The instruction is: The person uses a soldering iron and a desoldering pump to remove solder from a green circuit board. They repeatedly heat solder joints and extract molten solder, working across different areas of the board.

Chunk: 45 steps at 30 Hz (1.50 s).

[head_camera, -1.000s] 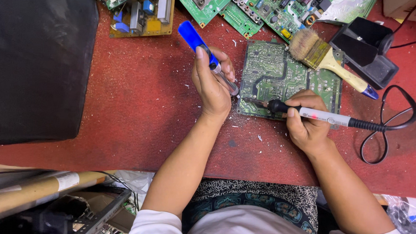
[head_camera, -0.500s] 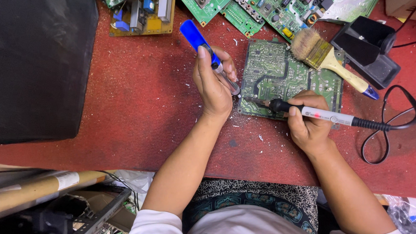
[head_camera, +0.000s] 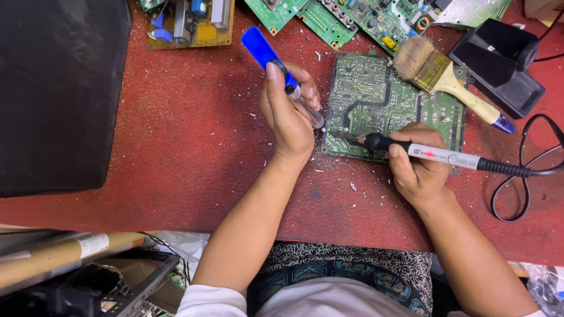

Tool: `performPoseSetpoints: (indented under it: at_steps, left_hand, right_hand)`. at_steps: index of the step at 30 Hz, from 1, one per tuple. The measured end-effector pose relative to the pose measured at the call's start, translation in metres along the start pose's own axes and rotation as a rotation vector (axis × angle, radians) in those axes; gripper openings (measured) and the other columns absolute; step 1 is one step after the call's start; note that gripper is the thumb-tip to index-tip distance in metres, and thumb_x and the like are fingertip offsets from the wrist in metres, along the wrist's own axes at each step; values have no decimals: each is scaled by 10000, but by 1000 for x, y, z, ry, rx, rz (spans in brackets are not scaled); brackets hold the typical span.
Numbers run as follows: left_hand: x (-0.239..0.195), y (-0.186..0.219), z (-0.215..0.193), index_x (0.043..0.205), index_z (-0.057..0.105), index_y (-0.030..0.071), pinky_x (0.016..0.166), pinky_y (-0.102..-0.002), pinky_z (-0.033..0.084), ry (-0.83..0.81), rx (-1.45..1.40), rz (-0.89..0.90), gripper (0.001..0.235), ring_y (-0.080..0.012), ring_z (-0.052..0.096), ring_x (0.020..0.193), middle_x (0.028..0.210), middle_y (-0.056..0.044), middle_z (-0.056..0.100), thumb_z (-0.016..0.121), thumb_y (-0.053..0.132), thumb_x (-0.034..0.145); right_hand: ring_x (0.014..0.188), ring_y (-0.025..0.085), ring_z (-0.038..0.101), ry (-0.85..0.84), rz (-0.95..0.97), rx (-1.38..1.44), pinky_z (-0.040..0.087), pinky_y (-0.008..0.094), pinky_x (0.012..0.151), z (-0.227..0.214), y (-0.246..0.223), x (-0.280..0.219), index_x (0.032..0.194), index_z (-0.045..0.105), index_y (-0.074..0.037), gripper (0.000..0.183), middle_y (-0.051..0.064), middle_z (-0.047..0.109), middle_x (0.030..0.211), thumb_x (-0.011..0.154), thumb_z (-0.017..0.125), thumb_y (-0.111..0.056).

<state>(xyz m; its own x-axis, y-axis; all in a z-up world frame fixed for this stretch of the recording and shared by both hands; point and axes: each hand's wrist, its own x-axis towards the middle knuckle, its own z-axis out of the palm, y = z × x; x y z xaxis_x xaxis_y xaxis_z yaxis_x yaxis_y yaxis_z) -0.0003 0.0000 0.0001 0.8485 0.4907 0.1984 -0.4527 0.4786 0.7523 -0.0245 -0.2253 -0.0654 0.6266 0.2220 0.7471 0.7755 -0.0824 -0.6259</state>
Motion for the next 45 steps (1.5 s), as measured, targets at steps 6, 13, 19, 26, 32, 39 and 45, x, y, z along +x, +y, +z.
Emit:
performPoseSetpoints:
  at_steps: [6,13,19,26,32,39,45]
  left_hand:
    - [0,1,0,899,558,152,496,-166,484,-10,12,7,458,-68,520,521,612,21,454,337,486,1123]
    - [0,0,0,904,561,150,494,-171,487,-22,13,24,463,-73,521,518,613,20,452,330,484,1127]
    - [0,-2,-1,907,559,143,493,-173,488,-19,-2,19,462,-76,522,519,617,14,450,332,478,1128]
    - [0,-1,0,905,557,148,496,-172,488,-23,13,23,462,-72,519,523,618,19,450,331,484,1128]
    - [-1,-1,1,904,554,147,494,-173,488,-25,13,25,458,-73,520,524,618,18,449,328,476,1129]
    - [0,-2,0,906,554,144,494,-176,492,-28,20,33,459,-78,521,521,616,16,447,326,475,1128]
    - [0,-1,-1,898,556,148,490,-172,494,-29,11,27,453,-73,523,517,610,18,456,333,468,1128]
  right_hand:
    - [619,255,605,-22,8,13,506,379,615,1,-6,4,1051,636,114,158,186,610,779,995,667,-30]
    - [620,257,596,-25,3,22,501,385,613,3,-9,8,1039,631,113,156,186,606,777,992,664,-32]
    - [617,272,598,-19,0,25,501,399,622,2,-4,4,1044,631,112,151,193,611,777,996,659,-28]
    - [610,273,592,-10,4,15,490,407,614,1,0,0,1056,624,115,162,199,610,784,1000,663,-32]
    - [601,256,589,-8,17,24,489,396,612,2,-2,2,1051,625,117,160,196,613,779,992,668,-25]
    - [602,244,597,-15,36,47,495,374,609,3,-7,7,1030,627,121,152,193,615,764,985,667,-19]
    - [612,248,600,-9,47,54,496,380,618,1,-4,5,1038,618,115,154,199,612,785,997,663,-27]
